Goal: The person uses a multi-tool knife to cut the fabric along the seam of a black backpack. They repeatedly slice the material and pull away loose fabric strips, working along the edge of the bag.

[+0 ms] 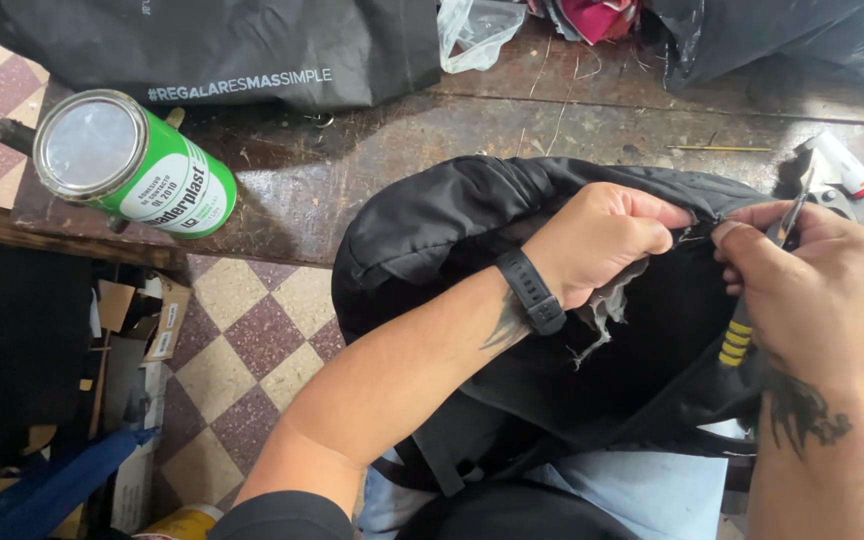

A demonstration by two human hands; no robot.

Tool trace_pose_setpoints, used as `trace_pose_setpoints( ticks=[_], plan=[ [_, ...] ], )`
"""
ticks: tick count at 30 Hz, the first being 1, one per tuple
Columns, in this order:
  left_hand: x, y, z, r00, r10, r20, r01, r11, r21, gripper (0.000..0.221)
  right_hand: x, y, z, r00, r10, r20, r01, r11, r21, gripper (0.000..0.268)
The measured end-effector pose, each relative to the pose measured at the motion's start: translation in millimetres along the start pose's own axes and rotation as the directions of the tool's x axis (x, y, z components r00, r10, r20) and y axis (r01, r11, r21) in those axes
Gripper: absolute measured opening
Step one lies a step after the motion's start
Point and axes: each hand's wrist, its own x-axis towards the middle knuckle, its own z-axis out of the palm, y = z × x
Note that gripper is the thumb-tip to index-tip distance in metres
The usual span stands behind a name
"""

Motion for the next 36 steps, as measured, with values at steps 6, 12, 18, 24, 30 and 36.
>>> trace_pose_setpoints(
  ticks=[6, 12, 18, 24, 30, 36],
  plan=[
    [-3.4, 2.8, -5.2, 0.998, -0.033, 0.044, 0.035, 0.999, -0.033, 0.05, -2.7, -4.1, -1.4, 1.0, -0.005, 0.024, 0.005, 1.0, -0.01, 0.007],
    [-10.6, 10.2, -0.3, 0.998, -0.058, 0.015, 0.058, 0.998, -0.013, 0.042, -10.4, -3.6, -12.3, 0.996, -0.088, 0.019, 0.09, 0.983, -0.16, 0.007],
    [-14.0, 13.8, 0.4, 0.996, -0.087, 0.029, 0.089, 0.993, -0.078, 0.042, -39.5, 4.0, -19.3, 0.999, 0.017, 0.047, -0.029, 0.965, 0.259, 0.046],
    [-5.5, 2.5, 0.2, 0.998, -0.066, -0.001, 0.066, 0.996, -0.061, 0.034, -75.5, 4.2, -16.0, 0.995, -0.005, 0.099, -0.043, 0.877, 0.478, 0.041],
    [-2.7, 0.6, 1.2, 0.999, -0.039, -0.032, 0.038, 0.999, -0.038, 0.028, -93.2, 2.6, -1.9, 0.985, -0.173, -0.002, 0.172, 0.978, 0.116, 0.044],
    [-4.1, 4.3, 0.7, 0.998, -0.054, -0.039, 0.053, 0.998, -0.035, 0.034, -77.3, 41.0, 6.5, 0.808, -0.588, 0.041, 0.516, 0.672, -0.532, 0.056]
  ],
)
